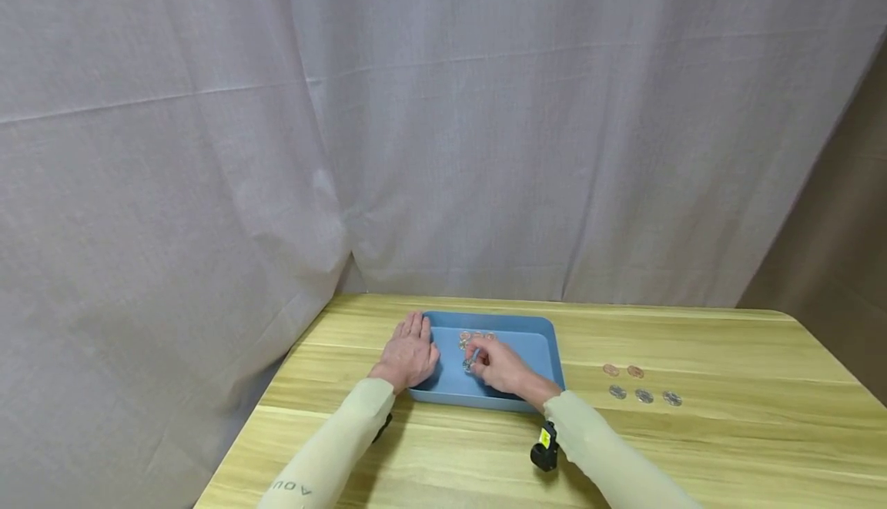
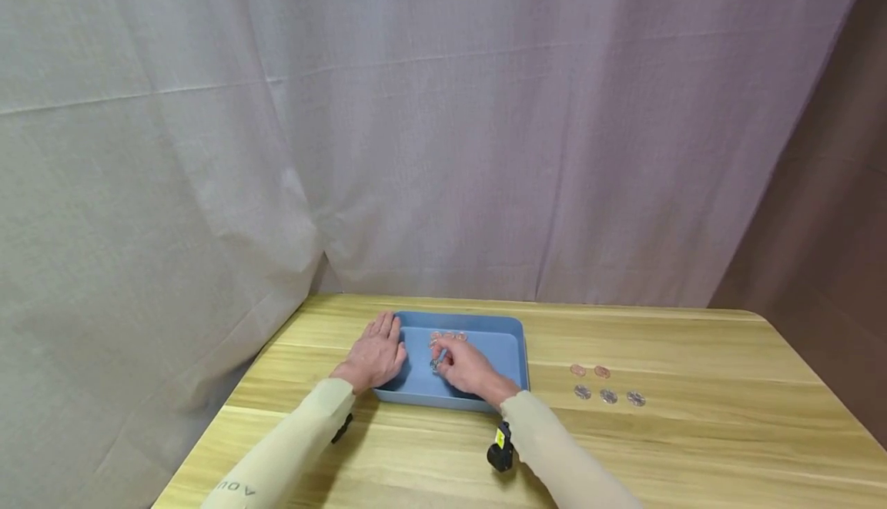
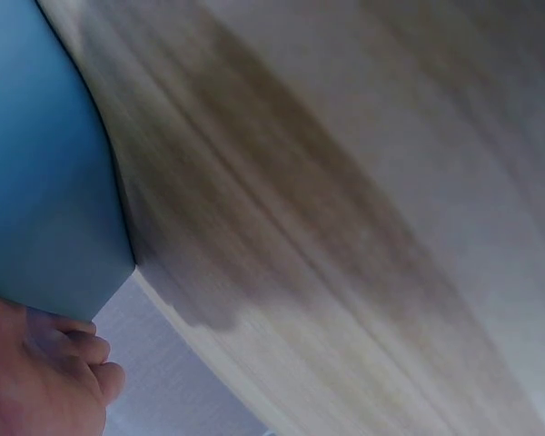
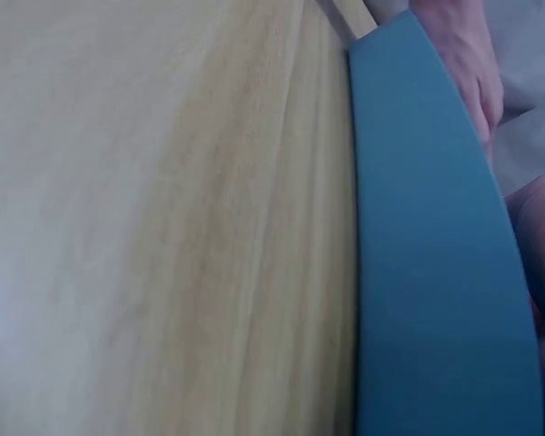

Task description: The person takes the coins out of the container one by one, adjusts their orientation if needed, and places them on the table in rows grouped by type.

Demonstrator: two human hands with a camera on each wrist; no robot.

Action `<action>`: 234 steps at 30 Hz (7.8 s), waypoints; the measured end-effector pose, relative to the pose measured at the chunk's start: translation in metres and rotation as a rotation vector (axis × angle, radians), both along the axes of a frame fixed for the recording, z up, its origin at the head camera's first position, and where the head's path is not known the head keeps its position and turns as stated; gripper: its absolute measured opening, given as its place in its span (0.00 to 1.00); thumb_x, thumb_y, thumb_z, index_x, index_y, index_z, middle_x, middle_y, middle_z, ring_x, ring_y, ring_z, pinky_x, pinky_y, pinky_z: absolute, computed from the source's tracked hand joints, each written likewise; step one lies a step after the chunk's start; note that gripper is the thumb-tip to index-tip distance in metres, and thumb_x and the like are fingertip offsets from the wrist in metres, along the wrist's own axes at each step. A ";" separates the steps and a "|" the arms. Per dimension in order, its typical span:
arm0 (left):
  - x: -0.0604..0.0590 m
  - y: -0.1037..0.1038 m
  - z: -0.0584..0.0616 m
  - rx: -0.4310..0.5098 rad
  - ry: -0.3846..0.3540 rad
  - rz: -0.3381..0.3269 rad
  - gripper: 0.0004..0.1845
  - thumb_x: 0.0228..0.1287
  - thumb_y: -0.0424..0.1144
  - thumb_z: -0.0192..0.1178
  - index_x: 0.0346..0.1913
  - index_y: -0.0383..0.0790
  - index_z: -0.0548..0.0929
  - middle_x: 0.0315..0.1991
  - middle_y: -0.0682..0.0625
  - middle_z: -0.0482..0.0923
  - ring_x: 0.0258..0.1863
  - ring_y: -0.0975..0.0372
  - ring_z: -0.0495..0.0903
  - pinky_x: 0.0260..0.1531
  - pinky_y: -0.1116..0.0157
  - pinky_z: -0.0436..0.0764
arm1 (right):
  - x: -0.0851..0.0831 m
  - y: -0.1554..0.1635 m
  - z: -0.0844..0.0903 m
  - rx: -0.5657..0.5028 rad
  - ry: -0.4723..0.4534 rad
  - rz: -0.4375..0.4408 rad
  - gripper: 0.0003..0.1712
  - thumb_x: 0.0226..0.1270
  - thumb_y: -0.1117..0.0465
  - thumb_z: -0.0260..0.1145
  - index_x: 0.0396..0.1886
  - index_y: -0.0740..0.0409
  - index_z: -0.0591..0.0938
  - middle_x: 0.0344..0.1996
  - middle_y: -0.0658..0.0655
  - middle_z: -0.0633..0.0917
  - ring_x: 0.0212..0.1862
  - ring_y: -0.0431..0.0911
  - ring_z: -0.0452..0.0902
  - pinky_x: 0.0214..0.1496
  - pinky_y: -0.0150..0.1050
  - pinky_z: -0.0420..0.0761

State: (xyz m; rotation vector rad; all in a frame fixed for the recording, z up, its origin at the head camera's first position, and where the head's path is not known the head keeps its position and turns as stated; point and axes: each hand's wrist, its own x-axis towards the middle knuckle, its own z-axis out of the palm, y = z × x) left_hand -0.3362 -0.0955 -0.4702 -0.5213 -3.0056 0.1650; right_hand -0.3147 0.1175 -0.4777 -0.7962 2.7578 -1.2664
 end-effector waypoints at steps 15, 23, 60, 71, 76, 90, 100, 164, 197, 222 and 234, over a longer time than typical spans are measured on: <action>0.000 -0.001 -0.003 -0.004 -0.019 0.011 0.33 0.76 0.50 0.33 0.76 0.33 0.54 0.78 0.39 0.49 0.79 0.50 0.50 0.77 0.55 0.55 | 0.018 0.039 0.013 -0.037 -0.035 -0.060 0.07 0.67 0.69 0.61 0.40 0.55 0.79 0.23 0.52 0.77 0.20 0.41 0.71 0.21 0.33 0.74; -0.001 0.000 -0.001 -0.003 -0.028 0.019 0.34 0.76 0.50 0.33 0.77 0.34 0.54 0.79 0.40 0.49 0.79 0.51 0.49 0.77 0.55 0.54 | 0.026 0.067 0.020 -0.056 -0.009 -0.131 0.06 0.68 0.67 0.62 0.41 0.54 0.80 0.25 0.53 0.80 0.19 0.41 0.73 0.21 0.35 0.77; -0.001 0.000 -0.003 0.008 -0.027 0.029 0.33 0.76 0.50 0.32 0.77 0.34 0.53 0.79 0.40 0.48 0.79 0.51 0.48 0.78 0.56 0.53 | 0.056 0.192 0.023 -0.021 0.008 -0.431 0.08 0.69 0.61 0.63 0.38 0.62 0.78 0.29 0.55 0.80 0.26 0.35 0.71 0.25 0.32 0.76; -0.002 0.005 -0.002 -0.006 -0.010 0.010 0.34 0.76 0.50 0.32 0.77 0.34 0.53 0.79 0.40 0.49 0.79 0.51 0.49 0.77 0.56 0.54 | 0.068 0.237 0.019 0.030 -0.010 -0.480 0.10 0.68 0.61 0.63 0.40 0.65 0.78 0.29 0.55 0.81 0.24 0.37 0.74 0.23 0.32 0.77; -0.004 0.007 -0.002 -0.010 -0.012 0.009 0.34 0.76 0.50 0.32 0.77 0.34 0.53 0.79 0.40 0.48 0.79 0.51 0.48 0.78 0.56 0.53 | 0.072 0.252 0.013 0.088 -0.050 -0.475 0.12 0.67 0.60 0.64 0.41 0.66 0.79 0.29 0.56 0.81 0.24 0.38 0.73 0.24 0.32 0.75; -0.002 0.006 -0.001 -0.013 -0.008 0.010 0.33 0.75 0.49 0.32 0.77 0.34 0.54 0.79 0.40 0.49 0.79 0.51 0.49 0.77 0.56 0.54 | 0.081 0.296 -0.002 0.164 -0.070 -0.521 0.12 0.67 0.58 0.64 0.38 0.65 0.78 0.25 0.51 0.79 0.21 0.35 0.71 0.23 0.32 0.72; -0.003 0.007 -0.001 -0.029 -0.010 0.013 0.33 0.76 0.49 0.32 0.77 0.34 0.53 0.79 0.40 0.47 0.79 0.51 0.48 0.77 0.56 0.54 | 0.082 0.317 -0.009 0.194 -0.116 -0.558 0.16 0.69 0.53 0.62 0.39 0.65 0.79 0.25 0.51 0.79 0.21 0.35 0.72 0.21 0.32 0.72; -0.004 0.007 0.000 -0.039 -0.019 0.024 0.34 0.76 0.51 0.32 0.77 0.35 0.53 0.79 0.41 0.49 0.79 0.52 0.49 0.77 0.57 0.54 | 0.061 0.317 0.024 0.339 -0.045 -0.472 0.09 0.67 0.59 0.59 0.36 0.63 0.78 0.25 0.52 0.82 0.24 0.38 0.73 0.27 0.32 0.69; -0.005 0.007 -0.003 -0.013 -0.028 0.032 0.34 0.76 0.51 0.31 0.77 0.35 0.52 0.79 0.41 0.48 0.79 0.52 0.48 0.78 0.57 0.53 | 0.024 0.173 0.069 0.179 -0.036 -0.304 0.21 0.72 0.46 0.60 0.46 0.61 0.77 0.31 0.58 0.82 0.25 0.46 0.80 0.21 0.37 0.75; -0.003 0.007 -0.002 -0.018 -0.037 0.032 0.34 0.76 0.51 0.32 0.77 0.35 0.52 0.79 0.41 0.47 0.79 0.52 0.48 0.78 0.56 0.53 | -0.004 0.075 0.033 0.031 -0.124 -0.241 0.13 0.69 0.55 0.63 0.43 0.61 0.78 0.22 0.55 0.78 0.20 0.50 0.78 0.23 0.38 0.77; -0.004 0.007 -0.002 -0.010 -0.036 0.031 0.34 0.76 0.51 0.32 0.77 0.35 0.52 0.79 0.41 0.47 0.79 0.52 0.48 0.78 0.56 0.53 | -0.017 0.033 0.013 0.024 -0.142 -0.343 0.14 0.67 0.50 0.65 0.41 0.57 0.80 0.23 0.57 0.83 0.21 0.46 0.79 0.24 0.36 0.73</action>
